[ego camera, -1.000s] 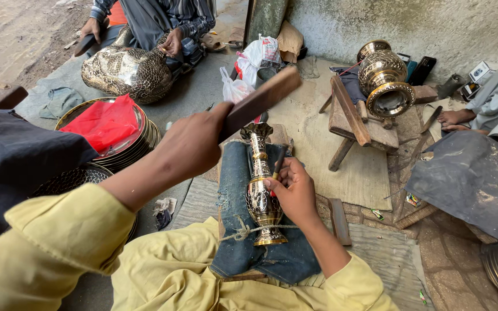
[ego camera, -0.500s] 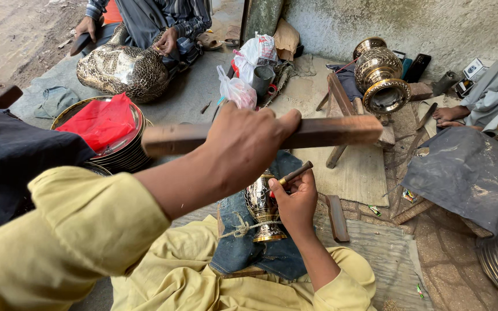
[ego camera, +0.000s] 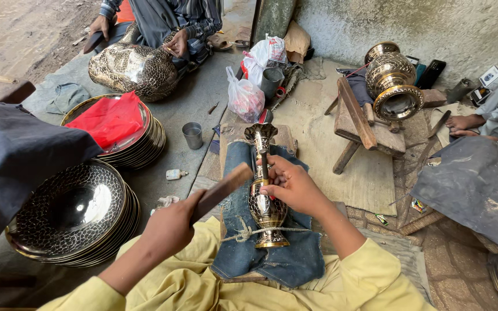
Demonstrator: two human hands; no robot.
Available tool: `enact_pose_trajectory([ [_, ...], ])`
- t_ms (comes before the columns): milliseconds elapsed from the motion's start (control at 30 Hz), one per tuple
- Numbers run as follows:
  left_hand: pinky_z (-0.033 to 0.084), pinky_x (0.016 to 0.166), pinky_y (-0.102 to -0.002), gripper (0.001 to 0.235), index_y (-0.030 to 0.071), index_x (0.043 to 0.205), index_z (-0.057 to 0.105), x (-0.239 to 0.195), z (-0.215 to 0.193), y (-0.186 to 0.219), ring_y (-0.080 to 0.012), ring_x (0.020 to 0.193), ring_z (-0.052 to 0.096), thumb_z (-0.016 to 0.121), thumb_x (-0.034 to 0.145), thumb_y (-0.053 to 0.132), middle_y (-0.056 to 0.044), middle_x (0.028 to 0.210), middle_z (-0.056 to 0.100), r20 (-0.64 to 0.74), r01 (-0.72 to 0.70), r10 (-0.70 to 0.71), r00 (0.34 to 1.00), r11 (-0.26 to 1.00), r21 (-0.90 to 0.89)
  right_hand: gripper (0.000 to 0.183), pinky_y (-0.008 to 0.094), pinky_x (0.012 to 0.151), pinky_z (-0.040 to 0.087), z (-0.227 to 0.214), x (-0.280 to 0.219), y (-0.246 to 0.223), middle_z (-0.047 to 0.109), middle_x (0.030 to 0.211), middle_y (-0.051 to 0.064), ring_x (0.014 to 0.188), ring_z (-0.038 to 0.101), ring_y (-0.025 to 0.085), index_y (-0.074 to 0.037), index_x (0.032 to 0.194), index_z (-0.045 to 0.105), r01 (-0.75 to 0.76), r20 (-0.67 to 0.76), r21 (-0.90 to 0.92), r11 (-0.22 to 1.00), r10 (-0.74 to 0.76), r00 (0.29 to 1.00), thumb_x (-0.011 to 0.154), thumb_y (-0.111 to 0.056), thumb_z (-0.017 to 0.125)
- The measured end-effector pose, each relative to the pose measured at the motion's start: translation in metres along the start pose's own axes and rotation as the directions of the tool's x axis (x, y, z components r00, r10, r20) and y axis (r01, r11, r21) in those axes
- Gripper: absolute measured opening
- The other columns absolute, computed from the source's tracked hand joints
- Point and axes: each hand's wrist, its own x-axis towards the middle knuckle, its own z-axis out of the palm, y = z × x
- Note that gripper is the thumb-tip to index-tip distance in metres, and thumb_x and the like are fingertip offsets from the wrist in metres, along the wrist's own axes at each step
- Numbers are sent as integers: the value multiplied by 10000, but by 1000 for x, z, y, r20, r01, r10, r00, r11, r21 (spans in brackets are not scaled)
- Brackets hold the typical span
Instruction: The person uses a hammer and a chisel to create a decorative pattern on a metal vase. They repeatedly strike the chisel against the vase's surface while rotating it to cover different areas.
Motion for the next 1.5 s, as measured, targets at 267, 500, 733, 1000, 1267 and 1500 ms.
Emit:
enact_pose_trajectory([
  [267, 576, 739, -470, 723, 153, 1423, 441, 13, -44, 1, -362, 771, 735, 744, 767, 131, -189, 878, 716, -292, 28, -236, 927, 819, -573, 547, 231, 608, 498, -2, 7, -12, 606, 758, 4, 653, 587, 50, -74, 1354, 537, 3, 45, -219, 976, 7, 999, 858, -53, 767],
  [500, 535, 761, -494, 793, 188, 1446, 477, 1, -52, 14, -415, 896, 696, 710, 703, 42, -199, 1017, 728, -325, -48, 4, 946, 991, -127, 462, 233, 587, 483, -3, 12, -11, 591, 752, -7, 649, 554, 41, -48, 1253, 612, 28, 99, -216, 976, -7, 995, 826, -39, 789],
  [733, 562, 697, -465, 768, 142, 1478, 405, -26, -6, 27, -375, 751, 715, 702, 774, 66, -183, 928, 716, -386, 59, -298, 873, 850, -524, 440, 237, 696, 495, -7, 15, -8, 567, 797, -12, 754, 532, 49, -6, 1228, 663, 50, 252, -113, 992, -20, 968, 818, -31, 823],
  [1000, 542, 741, -438, 758, 137, 1498, 438, -53, 52, 25, -302, 779, 709, 720, 795, 98, -139, 908, 703, -396, 160, -424, 814, 820, -549, 342, 294, 707, 533, -11, 21, -11, 673, 832, 25, 761, 630, 111, -24, 1143, 727, 244, 372, -268, 932, -133, 919, 828, -81, 845],
  [1267, 462, 782, -470, 781, 124, 1431, 502, -63, 77, 11, -311, 805, 644, 738, 689, 73, -97, 928, 643, -590, 41, -67, 805, 998, -57, 307, 299, 776, 556, -16, 14, -14, 712, 930, 40, 857, 686, 120, -40, 1177, 735, 369, 462, -197, 908, -246, 852, 874, -55, 782],
  [1500, 457, 778, -454, 875, 221, 1569, 385, -54, 69, 19, -256, 797, 657, 669, 756, 66, -71, 960, 613, -225, 134, -102, 969, 982, 131, 502, 244, 693, 525, -19, 20, -7, 608, 870, -11, 757, 589, 54, -78, 1323, 652, 7, 234, -131, 991, 24, 972, 834, -10, 745],
])
